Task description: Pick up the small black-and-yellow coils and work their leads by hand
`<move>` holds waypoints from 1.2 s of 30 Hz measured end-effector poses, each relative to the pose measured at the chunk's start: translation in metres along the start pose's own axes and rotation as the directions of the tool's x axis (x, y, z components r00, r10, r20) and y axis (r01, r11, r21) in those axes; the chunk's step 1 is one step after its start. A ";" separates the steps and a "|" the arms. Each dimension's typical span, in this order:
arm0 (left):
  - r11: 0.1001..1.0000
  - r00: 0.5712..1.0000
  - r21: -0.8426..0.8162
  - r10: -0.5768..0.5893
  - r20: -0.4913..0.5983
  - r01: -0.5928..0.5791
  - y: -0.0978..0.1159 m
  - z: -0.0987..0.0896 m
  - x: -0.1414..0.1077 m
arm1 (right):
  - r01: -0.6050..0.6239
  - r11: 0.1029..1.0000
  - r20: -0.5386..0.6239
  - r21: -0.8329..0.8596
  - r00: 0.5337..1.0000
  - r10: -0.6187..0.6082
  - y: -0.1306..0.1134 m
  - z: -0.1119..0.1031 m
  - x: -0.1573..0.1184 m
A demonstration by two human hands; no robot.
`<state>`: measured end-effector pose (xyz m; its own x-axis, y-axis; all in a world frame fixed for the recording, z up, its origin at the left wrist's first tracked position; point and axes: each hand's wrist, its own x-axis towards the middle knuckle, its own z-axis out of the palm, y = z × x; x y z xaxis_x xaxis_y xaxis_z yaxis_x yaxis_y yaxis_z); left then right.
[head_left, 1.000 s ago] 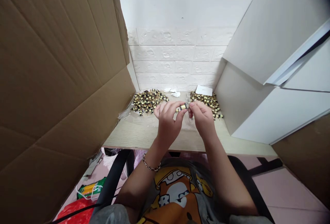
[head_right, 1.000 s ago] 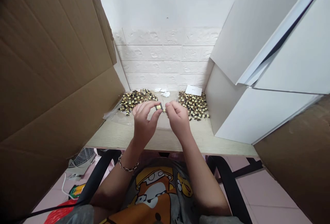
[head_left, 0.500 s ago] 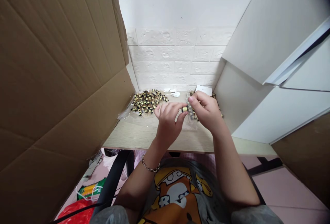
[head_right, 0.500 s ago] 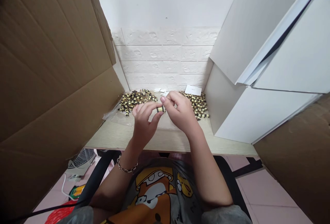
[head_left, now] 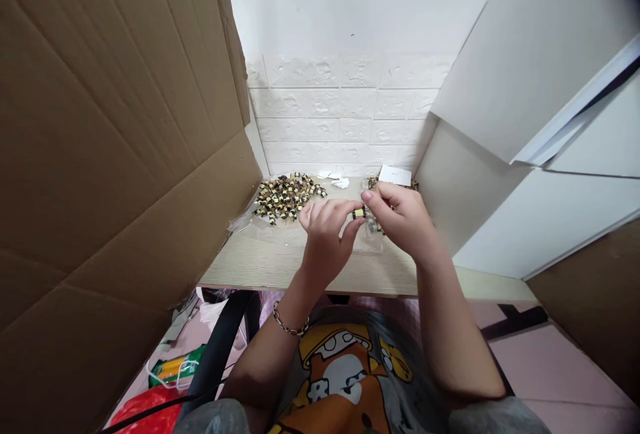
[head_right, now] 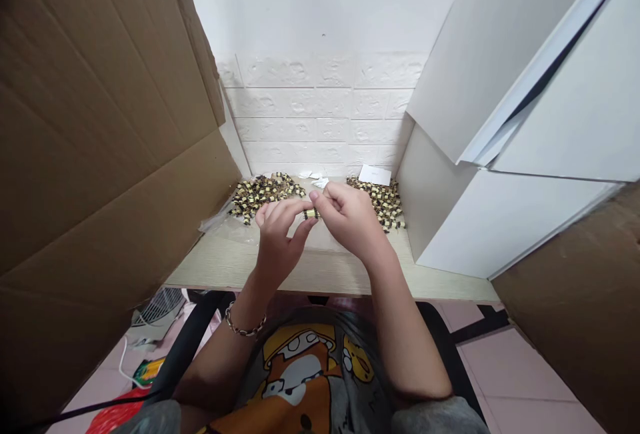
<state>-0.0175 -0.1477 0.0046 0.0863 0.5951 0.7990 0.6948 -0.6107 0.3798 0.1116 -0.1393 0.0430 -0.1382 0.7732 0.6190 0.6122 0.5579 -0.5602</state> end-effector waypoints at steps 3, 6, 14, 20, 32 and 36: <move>1.000 1.000 0.018 0.007 0.003 -0.007 0.000 0.000 0.000 | 0.029 0.999 -0.014 -0.020 0.999 -0.029 -0.001 -0.001 -0.001; 1.000 1.000 0.020 0.007 -0.004 -0.006 0.001 -0.001 0.000 | 0.029 1.000 -0.034 -0.012 0.999 -0.029 -0.001 -0.002 -0.003; 1.000 1.000 0.023 0.010 0.019 -0.011 0.001 -0.003 0.000 | 0.000 1.000 0.015 0.001 1.000 0.000 -0.001 -0.001 0.000; 1.000 1.000 0.000 -0.010 0.011 0.010 0.001 -0.002 -0.001 | 0.078 0.997 -0.024 0.002 0.997 -0.078 -0.001 -0.001 -0.004; 0.993 0.999 -0.106 -0.052 -0.008 0.051 0.004 -0.002 -0.002 | 0.113 0.994 -0.128 0.006 0.985 -0.112 -0.001 0.001 -0.008; 0.998 0.999 -0.056 -0.039 -0.007 0.039 0.005 -0.002 -0.002 | 0.117 0.993 -0.110 -0.024 0.987 -0.119 0.000 -0.001 -0.007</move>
<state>-0.0160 -0.1526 0.0063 0.0539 0.6148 0.7868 0.6568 -0.6153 0.4358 0.1132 -0.1451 0.0385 -0.1236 0.6636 0.7378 0.6102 0.6371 -0.4708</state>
